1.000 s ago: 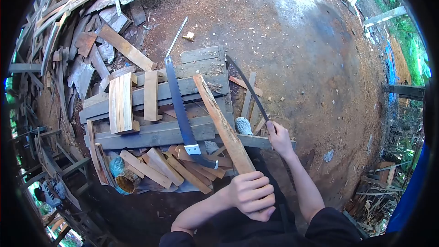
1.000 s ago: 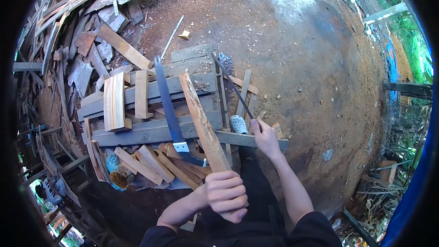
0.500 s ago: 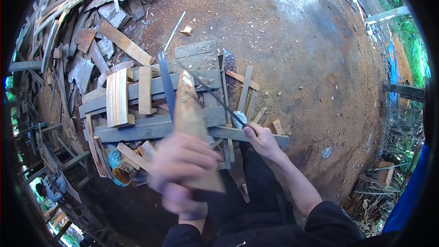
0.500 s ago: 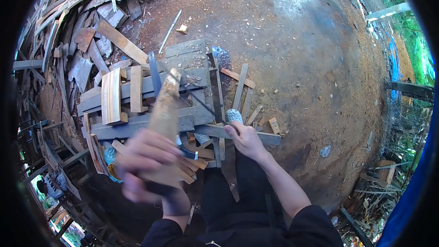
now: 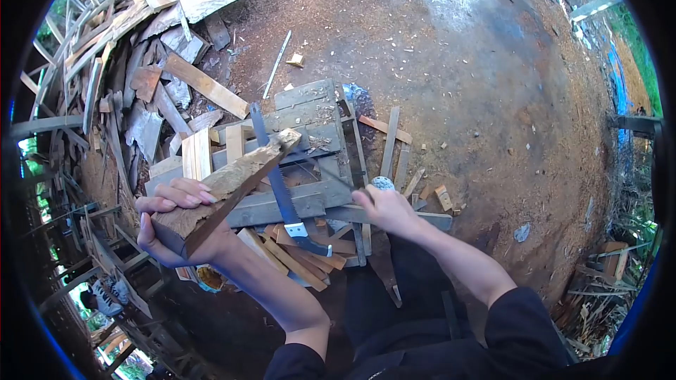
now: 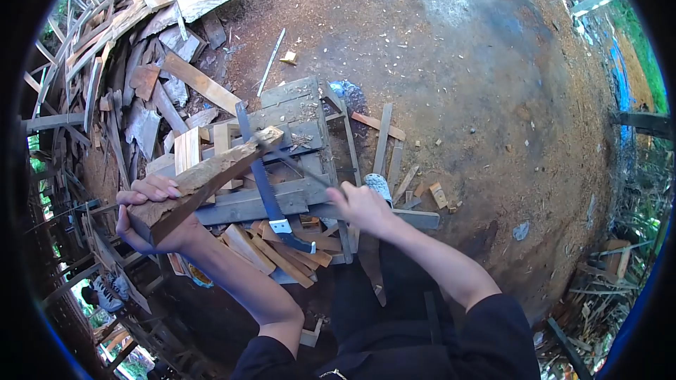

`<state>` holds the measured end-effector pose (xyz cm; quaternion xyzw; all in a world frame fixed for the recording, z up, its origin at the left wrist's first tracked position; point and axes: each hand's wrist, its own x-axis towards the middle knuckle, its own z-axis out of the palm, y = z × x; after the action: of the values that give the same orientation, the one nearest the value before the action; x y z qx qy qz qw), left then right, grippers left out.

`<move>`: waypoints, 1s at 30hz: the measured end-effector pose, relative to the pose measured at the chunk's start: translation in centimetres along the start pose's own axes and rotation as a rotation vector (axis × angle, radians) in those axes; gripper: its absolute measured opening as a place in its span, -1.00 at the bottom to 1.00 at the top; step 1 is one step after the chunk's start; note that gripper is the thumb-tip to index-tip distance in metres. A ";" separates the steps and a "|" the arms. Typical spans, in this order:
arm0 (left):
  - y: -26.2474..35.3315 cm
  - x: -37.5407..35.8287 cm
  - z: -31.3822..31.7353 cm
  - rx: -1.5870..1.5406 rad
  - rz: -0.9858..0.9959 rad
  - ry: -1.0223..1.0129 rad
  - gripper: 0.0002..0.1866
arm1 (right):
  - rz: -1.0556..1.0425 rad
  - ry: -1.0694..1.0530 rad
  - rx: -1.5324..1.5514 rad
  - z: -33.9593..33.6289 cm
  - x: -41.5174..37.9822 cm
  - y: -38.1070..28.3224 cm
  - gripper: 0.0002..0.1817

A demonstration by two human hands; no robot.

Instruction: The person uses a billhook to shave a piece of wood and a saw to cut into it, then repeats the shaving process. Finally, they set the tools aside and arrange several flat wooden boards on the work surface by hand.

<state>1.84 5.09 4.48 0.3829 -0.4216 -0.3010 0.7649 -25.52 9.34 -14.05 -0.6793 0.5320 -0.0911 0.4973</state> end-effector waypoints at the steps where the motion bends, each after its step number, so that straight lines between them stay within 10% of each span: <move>1: 0.0 0.2 0.3 0.002 0.001 -0.010 -0.61 | -0.010 -0.001 0.019 -0.1 1.0 0.2 -0.46; 10: -0.6 1.3 0.7 0.190 0.060 0.353 -0.59 | -0.040 -0.083 0.073 1.3 3.5 -1.1 -0.46; 30: 0.6 2.5 -3.6 0.087 -0.020 0.159 -0.62 | -0.010 -0.184 0.026 0.3 5.8 -1.3 -0.32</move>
<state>6.25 4.62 4.80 0.4426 -0.3685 -0.2586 0.7756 -22.05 4.75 -15.51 -0.6807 0.4795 -0.0376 0.5526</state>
